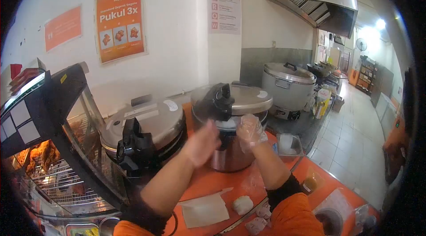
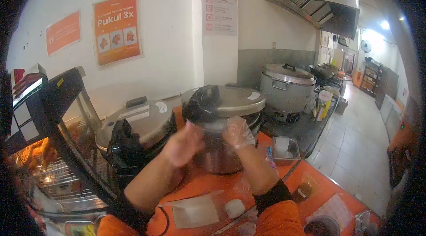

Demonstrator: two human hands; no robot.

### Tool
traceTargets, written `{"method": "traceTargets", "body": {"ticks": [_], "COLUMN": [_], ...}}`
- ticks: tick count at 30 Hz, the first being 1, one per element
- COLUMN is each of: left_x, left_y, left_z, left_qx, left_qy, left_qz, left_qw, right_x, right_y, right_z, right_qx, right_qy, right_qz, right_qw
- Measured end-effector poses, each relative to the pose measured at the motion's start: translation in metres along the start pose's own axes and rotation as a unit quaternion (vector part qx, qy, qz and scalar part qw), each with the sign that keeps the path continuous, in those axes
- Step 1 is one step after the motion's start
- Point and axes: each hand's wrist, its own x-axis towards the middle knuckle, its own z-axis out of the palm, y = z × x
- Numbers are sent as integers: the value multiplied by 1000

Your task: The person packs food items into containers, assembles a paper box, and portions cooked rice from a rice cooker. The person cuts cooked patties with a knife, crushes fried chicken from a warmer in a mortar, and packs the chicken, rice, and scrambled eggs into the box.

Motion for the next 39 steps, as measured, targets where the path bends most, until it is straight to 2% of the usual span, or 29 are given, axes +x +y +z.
{"method": "traceTargets", "body": {"ticks": [2, 5, 7, 8, 9, 10, 11, 12, 14, 15, 17, 20, 21, 27, 29, 31, 33, 36, 39], "left_x": [8, 20, 30, 33, 34, 34, 39, 45, 67, 75, 81, 91, 93, 88, 89, 86, 88, 83, 74], "left_y": [29, 53, 64, 54, 44, 34, 24, 21, 24, 26, 36, 49, 50, 52, 53, 54, 55, 47, 24], "left_z": [30, 39, 27, 26, 29, 33, 30, 25, 7, 2, 10, 21, 22, 23, 22, 23, 22, 20, 1], "left_qx": [-36, -30, 172, 347, 532, 663, 820, 925, 904, 890, 878, 876, 877, 882, 887, 886, 887, 890, 885], "left_qy": [15, -46, -75, -45, 5, 51, 42, 33, 8, -3, -11, 1, 5, 6, 0, -5, -6, -6, -16], "left_qz": [92, 303, 307, 334, 359, 379, 351, 300, 383, 424, 439, 437, 434, 416, 406, 405, 400, 390, 400], "left_qw": [995, 951, 933, 875, 767, 644, 450, 230, 187, 167, 190, 203, 206, 221, 221, 226, 230, 236, 238], "right_x": [0, 3, 2, 3, 5, 11, 16, 19, 24, 30, 43, 64, 70, 67, 75, 69, 47, -5, -52], "right_y": [-6, -22, -11, -7, -2, -5, -6, -5, 2, 12, 29, 34, 29, 41, 45, 38, 26, 18, -7], "right_z": [-13, -30, -9, -3, -2, -13, -18, -12, 16, 39, 75, 62, 47, 82, 59, 29, -4, -29, -67], "right_qx": [0, 76, 52, 40, 35, 30, 25, 9, -25, -31, -41, -33, -35, 41, 177, 273, 333, 623, 661], "right_qy": [-36, -71, -67, -63, -81, -97, -113, -92, -57, -98, -176, -317, -399, -279, -335, -333, -274, -260, -202], "right_qz": [-1, 109, 69, 49, 30, 10, -11, 3, 30, 69, 150, 89, 86, 172, 170, 176, 192, 192, 198], "right_qw": [999, 989, 994, 996, 996, 995, 993, 996, 998, 992, 972, 944, 912, 944, 910, 885, 882, 713, 695]}}
